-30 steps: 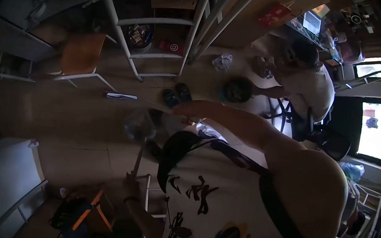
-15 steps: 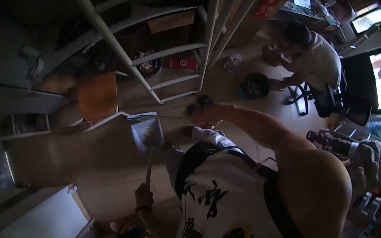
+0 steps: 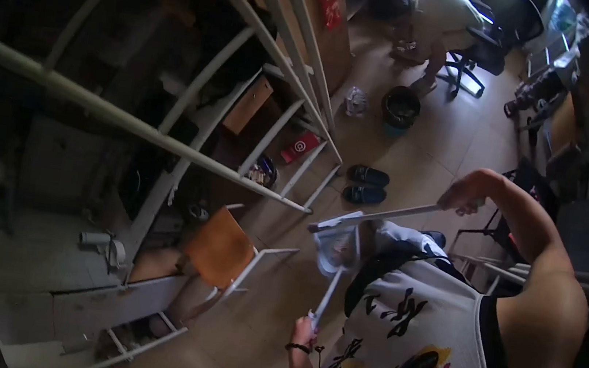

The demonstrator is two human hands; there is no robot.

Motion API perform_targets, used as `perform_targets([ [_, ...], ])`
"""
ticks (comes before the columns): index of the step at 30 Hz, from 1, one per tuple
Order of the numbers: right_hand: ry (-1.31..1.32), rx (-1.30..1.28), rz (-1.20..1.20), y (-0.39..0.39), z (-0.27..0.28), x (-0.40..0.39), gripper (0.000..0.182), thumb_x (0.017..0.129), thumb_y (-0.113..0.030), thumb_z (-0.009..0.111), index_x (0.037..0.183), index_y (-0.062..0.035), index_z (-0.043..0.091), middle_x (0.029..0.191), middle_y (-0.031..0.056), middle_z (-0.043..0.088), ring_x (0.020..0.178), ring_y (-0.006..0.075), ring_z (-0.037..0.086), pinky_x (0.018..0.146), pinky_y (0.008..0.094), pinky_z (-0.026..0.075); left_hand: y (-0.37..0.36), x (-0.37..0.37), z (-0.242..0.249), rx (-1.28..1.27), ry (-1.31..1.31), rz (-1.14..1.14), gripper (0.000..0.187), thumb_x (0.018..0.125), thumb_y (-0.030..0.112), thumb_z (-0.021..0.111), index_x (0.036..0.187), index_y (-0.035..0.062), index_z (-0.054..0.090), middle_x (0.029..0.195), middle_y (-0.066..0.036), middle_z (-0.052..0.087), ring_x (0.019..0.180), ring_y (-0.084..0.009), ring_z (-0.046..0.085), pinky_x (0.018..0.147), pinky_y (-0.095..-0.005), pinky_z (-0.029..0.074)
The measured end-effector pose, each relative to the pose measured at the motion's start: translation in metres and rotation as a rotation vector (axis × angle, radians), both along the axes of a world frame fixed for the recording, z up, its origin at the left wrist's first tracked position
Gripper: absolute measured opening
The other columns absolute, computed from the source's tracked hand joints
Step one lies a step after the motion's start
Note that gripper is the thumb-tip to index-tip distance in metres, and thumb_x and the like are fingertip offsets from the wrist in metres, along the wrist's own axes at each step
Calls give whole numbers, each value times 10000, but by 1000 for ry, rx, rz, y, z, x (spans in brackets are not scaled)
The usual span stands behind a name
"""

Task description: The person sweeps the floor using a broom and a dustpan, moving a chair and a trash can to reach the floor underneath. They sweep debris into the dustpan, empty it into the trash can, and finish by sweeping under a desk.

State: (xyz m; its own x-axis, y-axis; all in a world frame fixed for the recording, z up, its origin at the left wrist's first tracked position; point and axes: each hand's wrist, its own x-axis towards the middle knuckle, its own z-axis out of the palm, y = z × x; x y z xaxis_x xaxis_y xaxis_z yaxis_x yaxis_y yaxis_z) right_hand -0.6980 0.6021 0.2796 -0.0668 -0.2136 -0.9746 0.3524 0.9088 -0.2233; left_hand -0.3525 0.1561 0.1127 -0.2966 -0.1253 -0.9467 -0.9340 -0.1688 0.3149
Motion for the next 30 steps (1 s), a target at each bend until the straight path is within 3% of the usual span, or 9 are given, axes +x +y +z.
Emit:
perform_targets([
  [6, 4, 97, -361, 126, 16, 66, 297, 954, -341, 498, 1119, -100, 559, 724, 29, 553, 573, 101, 498, 511, 254, 442, -2, -90, 32, 130, -15, -245, 232, 932, 271, 399, 886, 64, 493, 596, -50, 494, 387, -106, 374, 352, -262, 293],
  [8, 190, 210, -373, 137, 45, 96, 295, 945, -323, 533, 1127, -102, 605, 793, 37, 616, 608, 94, 548, 524, 241, 467, 6, -124, 40, 98, -7, -355, 235, 932, 275, 404, 902, 64, 501, 591, -47, 490, 387, -106, 374, 354, -262, 295],
  [9, 134, 261, -579, 127, 62, 105, 319, 907, -401, 573, 1017, -108, 636, 743, 2, 558, 629, 90, 532, 547, 255, 461, 9, -142, 41, 82, -10, -421, 238, 931, 279, 408, 918, 64, 510, 585, -44, 486, 387, -105, 373, 356, -261, 296],
  [12, 251, 115, -663, 179, -13, 140, 331, 888, -390, 608, 1017, -85, 631, 711, 1, 564, 625, 90, 547, 536, 254, 474, 18, -186, 31, 162, 5, -577, 255, 941, 298, 412, 947, 79, 542, 576, -33, 494, 387, -94, 376, 362, -231, 293],
  [13, 237, 172, -888, 181, -24, 150, 303, 895, -342, 609, 1004, -59, 618, 696, 8, 574, 623, 99, 556, 535, 264, 487, 32, -199, 39, 161, 11, -600, 278, 949, 330, 406, 900, 85, 530, 567, -22, 483, 372, -89, 358, 348, -239, 275],
  [17, 294, 94, -1128, 194, -48, 161, 221, 931, -250, 545, 985, -43, 600, 634, 24, 553, 515, 113, 541, 488, 261, 463, 94, -259, 44, 123, -20, -708, 327, 964, 365, 390, 845, 87, 513, 556, -17, 481, 364, -83, 351, 336, -239, 264],
  [23, 339, 28, -1425, 272, -82, 70, 214, 915, -190, 507, 772, -36, 548, 576, 25, 503, 475, 124, 507, 440, 283, 433, 219, -347, 63, 96, -25, -749, 342, 970, 391, 409, 822, 96, 498, 528, -6, 449, 360, -81, 344, 318, -214, 232],
  [25, 296, -236, -1575, 302, -119, 20, 222, 906, -186, 513, 737, -43, 518, 571, 28, 489, 468, 126, 499, 427, 281, 423, 261, -374, 77, 96, -19, -759, 335, 968, 394, 410, 851, 94, 500, 538, -7, 458, 364, -79, 345, 324, -212, 237],
  [30, 228, -385, -1647, 324, -179, -125, 159, 894, -85, 467, 743, -47, 497, 556, 20, 478, 455, 119, 485, 399, 279, 417, 339, -432, 86, 21, 15, -812, 322, 962, 398, 426, 884, 97, 512, 548, 2, 464, 374, -72, 355, 344, -215, 246],
])
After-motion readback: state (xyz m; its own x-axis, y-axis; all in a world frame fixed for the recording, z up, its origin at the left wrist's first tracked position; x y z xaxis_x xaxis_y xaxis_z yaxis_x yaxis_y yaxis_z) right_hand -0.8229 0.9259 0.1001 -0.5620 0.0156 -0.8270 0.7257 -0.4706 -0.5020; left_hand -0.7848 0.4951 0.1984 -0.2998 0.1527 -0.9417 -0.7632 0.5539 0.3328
